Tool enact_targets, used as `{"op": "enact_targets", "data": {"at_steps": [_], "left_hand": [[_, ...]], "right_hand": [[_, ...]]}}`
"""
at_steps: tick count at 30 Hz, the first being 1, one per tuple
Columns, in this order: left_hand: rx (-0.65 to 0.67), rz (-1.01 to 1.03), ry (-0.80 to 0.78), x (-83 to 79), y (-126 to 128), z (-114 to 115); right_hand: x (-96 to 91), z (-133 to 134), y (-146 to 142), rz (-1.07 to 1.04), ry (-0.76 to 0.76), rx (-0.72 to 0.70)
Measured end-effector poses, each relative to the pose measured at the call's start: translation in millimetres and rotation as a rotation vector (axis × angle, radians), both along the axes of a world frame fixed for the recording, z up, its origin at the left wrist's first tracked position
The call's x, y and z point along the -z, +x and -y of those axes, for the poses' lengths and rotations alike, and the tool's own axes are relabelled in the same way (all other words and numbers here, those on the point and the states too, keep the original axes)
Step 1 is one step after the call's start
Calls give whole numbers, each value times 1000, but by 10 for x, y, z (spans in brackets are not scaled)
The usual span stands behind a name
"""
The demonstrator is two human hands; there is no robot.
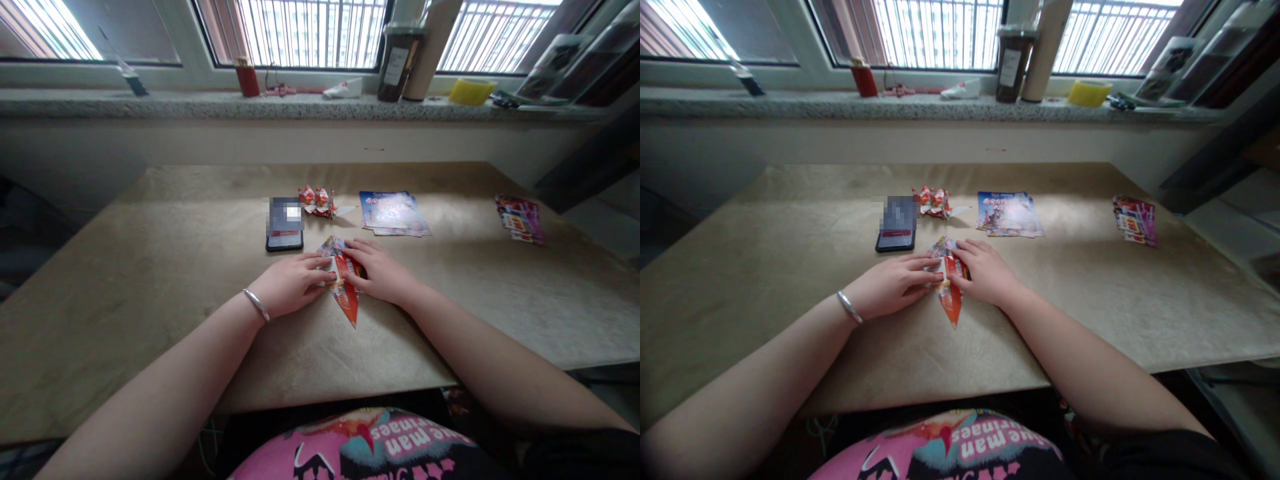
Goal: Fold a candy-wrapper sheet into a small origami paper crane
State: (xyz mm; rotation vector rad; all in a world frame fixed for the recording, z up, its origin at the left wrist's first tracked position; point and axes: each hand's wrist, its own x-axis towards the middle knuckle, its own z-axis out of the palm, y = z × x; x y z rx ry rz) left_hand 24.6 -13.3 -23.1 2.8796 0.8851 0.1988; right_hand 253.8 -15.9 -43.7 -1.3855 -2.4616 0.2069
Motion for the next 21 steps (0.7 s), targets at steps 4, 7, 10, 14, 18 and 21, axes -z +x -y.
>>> {"op": "enact_targets", "data": {"at_steps": [4,7,10,14,18,21], "left_hand": [[-24,-3,-19,-20,10,16],[-41,-16,-32,-43,17,30],[-42,-18,-38,-59,14,39],[-36,4,-40,-62,4,32],[-19,28,-21,-39,-6,14],[-7,50,4,-17,-17,1]], "right_hand": [[-39,-5,-6,-64,29,0],[-79,0,3,-136,9,-11],[-101,-6,36,-222,-58,-16],[-96,-25,118,-264,-114,-9],[-99,-22,195,-260,-135,10],[-115,-15,232,-264,-146,-4]]}}
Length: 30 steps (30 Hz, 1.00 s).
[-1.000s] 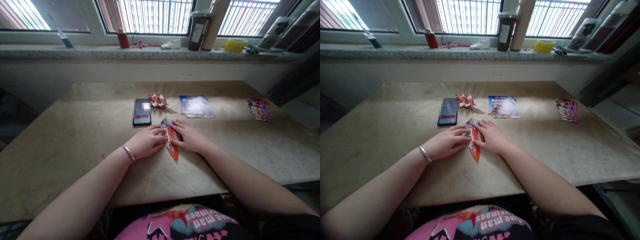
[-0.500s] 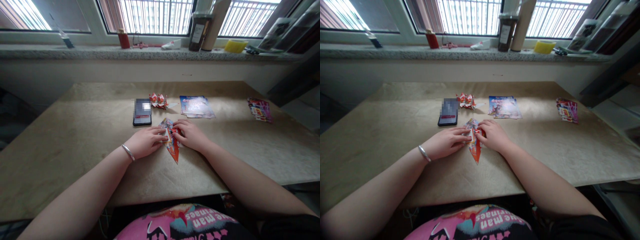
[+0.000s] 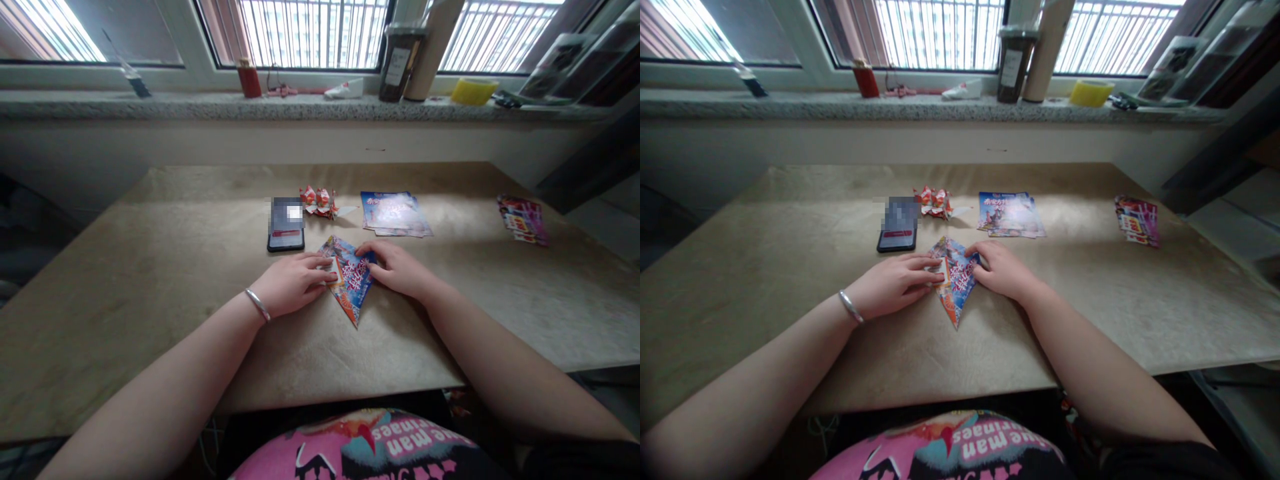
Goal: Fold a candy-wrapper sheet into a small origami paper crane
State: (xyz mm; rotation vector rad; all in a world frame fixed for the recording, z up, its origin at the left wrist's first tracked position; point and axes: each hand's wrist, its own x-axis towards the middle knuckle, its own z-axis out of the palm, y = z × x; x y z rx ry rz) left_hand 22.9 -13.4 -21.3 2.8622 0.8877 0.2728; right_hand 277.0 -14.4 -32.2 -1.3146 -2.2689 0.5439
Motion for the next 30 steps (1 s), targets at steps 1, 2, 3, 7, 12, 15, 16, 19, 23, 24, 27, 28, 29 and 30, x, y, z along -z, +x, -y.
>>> {"op": "enact_targets", "data": {"at_steps": [1,2,3,7,12,15,16,19,23,24,27,28,29,30], "left_hand": [[2,3,4,3,-4,-4],[3,4,3,4,-8,-7],[3,4,2,2,-11,-10],[1,0,13,-16,-12,-14],[3,3,33,-20,2,-19],[3,5,29,-25,8,-16],[0,6,26,-28,9,-13],[-12,38,8,-29,13,0],[-50,147,-52,20,12,-12],[-61,178,-68,37,11,-23],[-73,282,-125,73,1,-64],[-78,319,-143,78,-5,-77],[-87,352,-160,80,-12,-87],[-100,377,-179,79,-19,-95]], "right_hand": [[-4,-1,12,5,1,-20],[-5,-4,24,13,3,-41],[-5,-10,37,21,8,-64],[15,-45,80,38,51,-165],[35,-81,111,44,74,-223],[27,-88,125,41,37,-231],[23,-87,127,39,29,-232],[15,-84,121,49,30,-224],[25,-78,99,84,49,-212],[30,-76,95,92,50,-212],[43,-63,89,116,59,-180],[45,-56,89,124,65,-158],[46,-48,89,132,70,-137],[46,-40,89,139,73,-121]]}}
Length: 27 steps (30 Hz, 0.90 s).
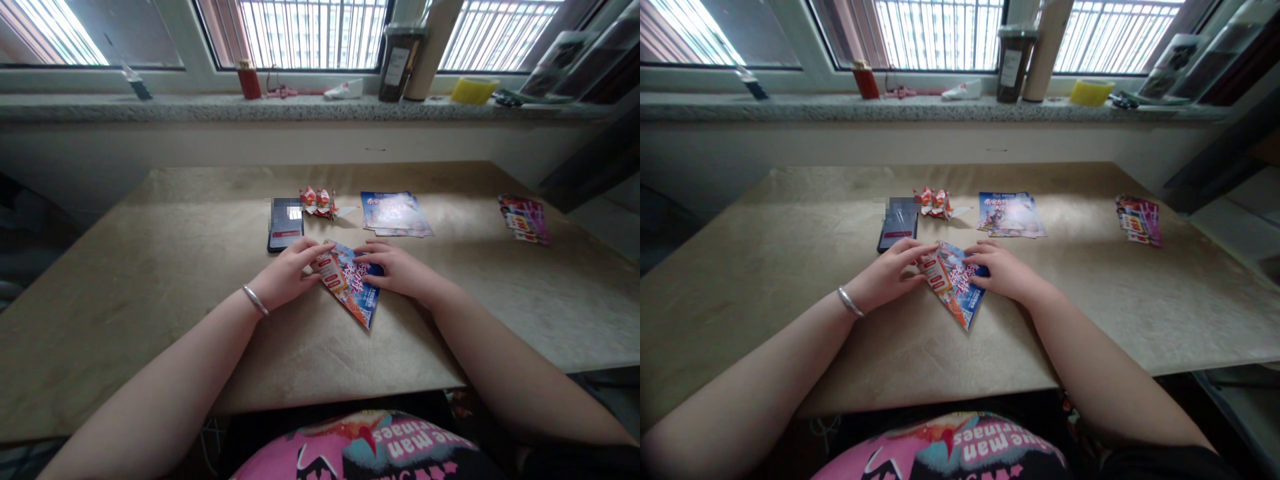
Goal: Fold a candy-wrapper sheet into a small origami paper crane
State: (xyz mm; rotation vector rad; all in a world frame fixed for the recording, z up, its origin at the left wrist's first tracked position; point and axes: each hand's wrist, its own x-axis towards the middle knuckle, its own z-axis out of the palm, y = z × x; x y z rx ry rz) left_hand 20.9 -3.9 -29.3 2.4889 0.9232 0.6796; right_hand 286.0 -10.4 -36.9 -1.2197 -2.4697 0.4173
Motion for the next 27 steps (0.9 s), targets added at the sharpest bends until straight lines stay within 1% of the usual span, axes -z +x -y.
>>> {"op": "enact_targets", "data": {"at_steps": [3,5,10,16,19,22,27], "left_hand": [[-23,17,-54,-10,-24,-10],[-4,-14,-67,-23,-39,-11],[24,-103,-16,-96,-73,-23],[201,-166,44,-170,-111,-43],[240,-191,88,-189,-113,-27],[221,-244,163,-217,-110,-7],[143,-374,339,-255,-140,-18]], "right_hand": [[1,16,2,15,4,7],[7,17,4,21,8,7],[33,2,14,29,8,-1],[6,7,6,47,31,8],[-17,16,-4,71,47,15],[-15,16,-7,85,55,23],[19,11,-6,72,66,40]]}}
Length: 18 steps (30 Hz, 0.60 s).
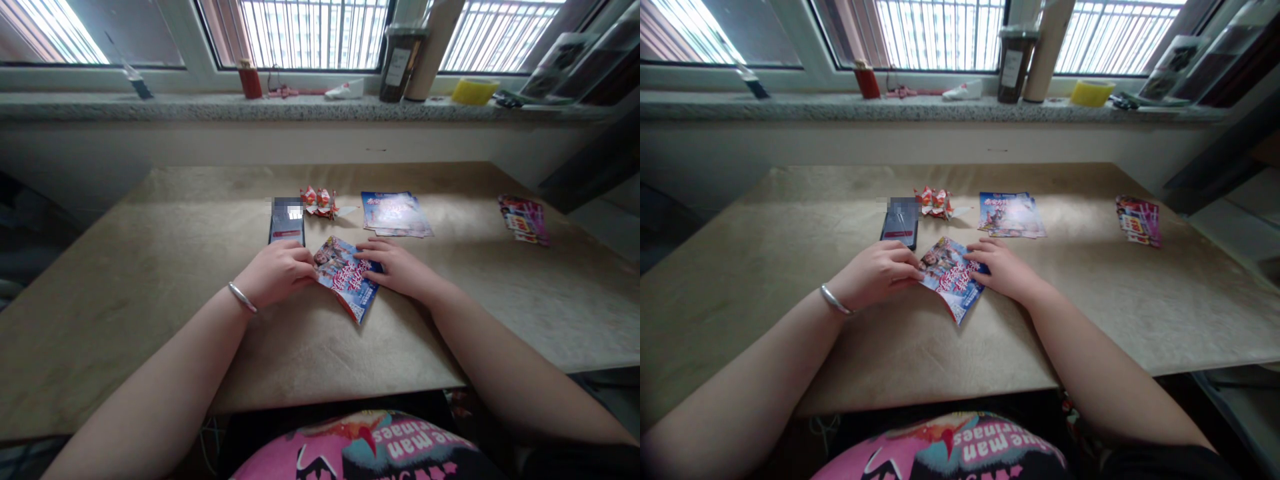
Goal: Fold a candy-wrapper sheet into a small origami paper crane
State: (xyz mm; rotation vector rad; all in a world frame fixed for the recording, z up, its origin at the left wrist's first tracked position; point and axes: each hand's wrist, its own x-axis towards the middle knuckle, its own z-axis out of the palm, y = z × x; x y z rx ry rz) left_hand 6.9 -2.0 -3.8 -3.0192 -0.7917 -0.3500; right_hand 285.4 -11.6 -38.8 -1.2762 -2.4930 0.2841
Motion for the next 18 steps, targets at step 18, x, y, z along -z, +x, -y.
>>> {"op": "enact_targets", "data": {"at_steps": [18], "left_hand": [[-299,-291,31,-83,-39,68]], "right_hand": [[-49,-37,68,-99,-62,-147]]}}
